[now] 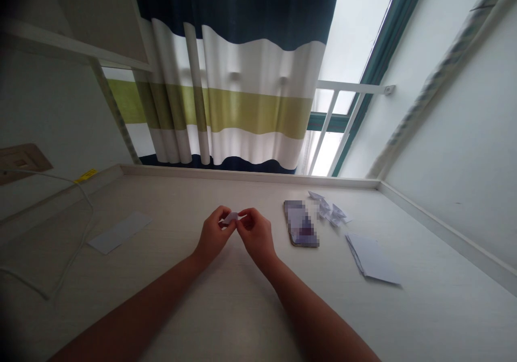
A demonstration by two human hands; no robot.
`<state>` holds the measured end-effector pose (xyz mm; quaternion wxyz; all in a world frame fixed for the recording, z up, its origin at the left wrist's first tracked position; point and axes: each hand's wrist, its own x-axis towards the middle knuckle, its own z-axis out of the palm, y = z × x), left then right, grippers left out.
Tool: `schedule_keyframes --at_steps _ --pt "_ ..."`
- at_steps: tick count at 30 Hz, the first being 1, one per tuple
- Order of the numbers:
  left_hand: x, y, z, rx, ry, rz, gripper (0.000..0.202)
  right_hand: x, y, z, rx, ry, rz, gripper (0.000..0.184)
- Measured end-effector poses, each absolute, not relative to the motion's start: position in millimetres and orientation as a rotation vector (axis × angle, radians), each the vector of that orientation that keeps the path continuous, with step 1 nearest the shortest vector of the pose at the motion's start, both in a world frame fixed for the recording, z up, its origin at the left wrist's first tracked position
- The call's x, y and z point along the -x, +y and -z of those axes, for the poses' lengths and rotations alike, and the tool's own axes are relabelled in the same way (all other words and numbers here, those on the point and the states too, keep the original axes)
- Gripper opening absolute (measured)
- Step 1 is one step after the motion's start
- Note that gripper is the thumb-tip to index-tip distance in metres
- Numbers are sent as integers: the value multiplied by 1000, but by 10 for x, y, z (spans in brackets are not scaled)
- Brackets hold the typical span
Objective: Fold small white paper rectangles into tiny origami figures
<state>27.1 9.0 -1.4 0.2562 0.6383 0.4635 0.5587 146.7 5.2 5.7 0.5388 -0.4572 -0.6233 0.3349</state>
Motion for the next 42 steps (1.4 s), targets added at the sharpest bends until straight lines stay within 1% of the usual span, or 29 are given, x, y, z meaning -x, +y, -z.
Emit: schedule_keyframes --at_steps 4,14,16,21,24,27,30,32,34,37,40,42 --pt "-255 114 33 -1725 1182 -1497 7 -1474 58 -58 1083 -1467 -783 14" --pt "-257 102 47 -1837 1296 -1501 11 -1452 27 -77 1107 -1495 -746 14" --pt "-254 105 49 -1831 1279 -1508 9 -1458 50 -63 1073 -1454 -820 18" --pt "-229 121 43 -1890 1161 -1542 6 -1473 106 -69 970 -1189 -1151 28" --pt "-210 124 31 -1975 1125 -1542 2 -1485 108 -103 969 -1065 -1258 31" --pt "-202 118 21 -2011 1078 -1509 11 -1509 109 -123 959 -982 -1295 30" --pt "-211 101 17 -1978 1008 -1471 19 -1535 131 -117 960 -935 -1295 28" --pt "-226 92 19 -1896 972 -1458 19 -1544 155 -99 966 -935 -1269 27" --pt "-242 98 25 -1738 979 -1482 19 -1545 177 -74 972 -969 -1229 24" --pt "-255 138 36 -1431 1029 -1502 25 -1540 196 -37 989 -1075 -1156 18" --pt "-252 187 39 -1246 1015 -1413 24 -1543 196 -18 1036 -1218 -1082 13" --pt "-246 205 34 -1195 1006 -1395 21 -1551 186 -18 1073 -1329 -1010 13"
